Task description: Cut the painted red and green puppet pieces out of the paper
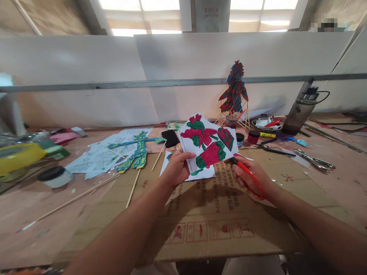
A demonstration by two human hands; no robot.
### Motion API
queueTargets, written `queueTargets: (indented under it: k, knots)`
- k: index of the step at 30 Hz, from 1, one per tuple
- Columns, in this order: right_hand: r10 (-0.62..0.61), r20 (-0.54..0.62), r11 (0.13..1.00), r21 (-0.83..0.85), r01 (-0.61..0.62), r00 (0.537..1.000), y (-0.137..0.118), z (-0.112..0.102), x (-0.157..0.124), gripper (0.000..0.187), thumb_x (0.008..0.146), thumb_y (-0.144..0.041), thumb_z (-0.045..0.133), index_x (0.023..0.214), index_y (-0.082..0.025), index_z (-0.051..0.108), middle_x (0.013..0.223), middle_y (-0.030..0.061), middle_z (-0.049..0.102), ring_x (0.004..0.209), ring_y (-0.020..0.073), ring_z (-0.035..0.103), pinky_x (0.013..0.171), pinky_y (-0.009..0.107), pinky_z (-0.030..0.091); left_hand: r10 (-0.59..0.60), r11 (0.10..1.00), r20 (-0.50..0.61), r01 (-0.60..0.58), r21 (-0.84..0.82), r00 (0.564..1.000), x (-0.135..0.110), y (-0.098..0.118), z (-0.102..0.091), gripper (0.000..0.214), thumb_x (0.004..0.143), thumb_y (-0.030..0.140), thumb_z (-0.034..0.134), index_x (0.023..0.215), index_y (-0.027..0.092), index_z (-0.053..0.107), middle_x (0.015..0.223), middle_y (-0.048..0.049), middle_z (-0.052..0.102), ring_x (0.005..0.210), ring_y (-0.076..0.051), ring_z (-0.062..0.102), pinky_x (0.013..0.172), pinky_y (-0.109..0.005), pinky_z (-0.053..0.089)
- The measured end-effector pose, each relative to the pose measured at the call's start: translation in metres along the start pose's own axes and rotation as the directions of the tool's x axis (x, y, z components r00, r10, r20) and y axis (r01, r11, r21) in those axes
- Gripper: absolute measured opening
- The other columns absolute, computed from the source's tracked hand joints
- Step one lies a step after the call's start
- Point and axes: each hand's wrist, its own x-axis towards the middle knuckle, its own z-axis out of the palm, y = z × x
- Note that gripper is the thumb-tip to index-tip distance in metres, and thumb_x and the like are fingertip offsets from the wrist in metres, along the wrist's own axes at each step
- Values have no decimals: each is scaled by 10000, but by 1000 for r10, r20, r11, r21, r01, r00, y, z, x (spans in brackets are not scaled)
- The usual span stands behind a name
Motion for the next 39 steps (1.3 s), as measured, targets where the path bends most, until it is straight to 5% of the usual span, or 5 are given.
queueTargets:
  k: [11, 17, 27, 39]
  knots:
    - [-23, 9, 997, 69, 22, 1000, 6, 3, 0, 366, 883, -566, 686, 1039, -237, 647, 600, -99, 411, 398, 73, 403, 354, 192, 337, -37, 999, 10, 37, -24, 999, 0, -2, -2, 672, 643, 4, 754, 1289, 174, 687, 993, -93, 839, 921, -315, 820, 864, -460, 690]
    - [127, 9, 982, 143, -127, 992, 6, 4, 3, 438, 841, -556, 723, 1124, -251, 586, 596, -111, 488, 414, 82, 433, 348, 172, 334, -57, 997, -4, 57, -58, 998, 2, -12, 0, 707, 658, 18, 724, 1338, 202, 670, 1031, -82, 841, 916, -291, 818, 840, -417, 684]
    - [96, 8, 967, 235, -95, 995, 3, 5, 5, 508, 807, -600, 740, 1142, -261, 563, 620, -96, 513, 440, 105, 475, 354, 202, 373, -59, 996, 40, 62, -67, 997, -2, -23, 5, 693, 692, 36, 759, 1341, 255, 656, 1041, -47, 837, 961, -259, 808, 940, -420, 650]
    - [72, 29, 982, 175, -76, 997, -1, 1, 3, 465, 801, -656, 705, 876, -244, 501, 617, -99, 503, 394, 53, 390, 339, 177, 365, -33, 999, -23, 33, 9, 999, -3, -17, 4, 662, 643, 57, 788, 1274, 232, 688, 1023, -63, 836, 953, -283, 802, 941, -455, 637]
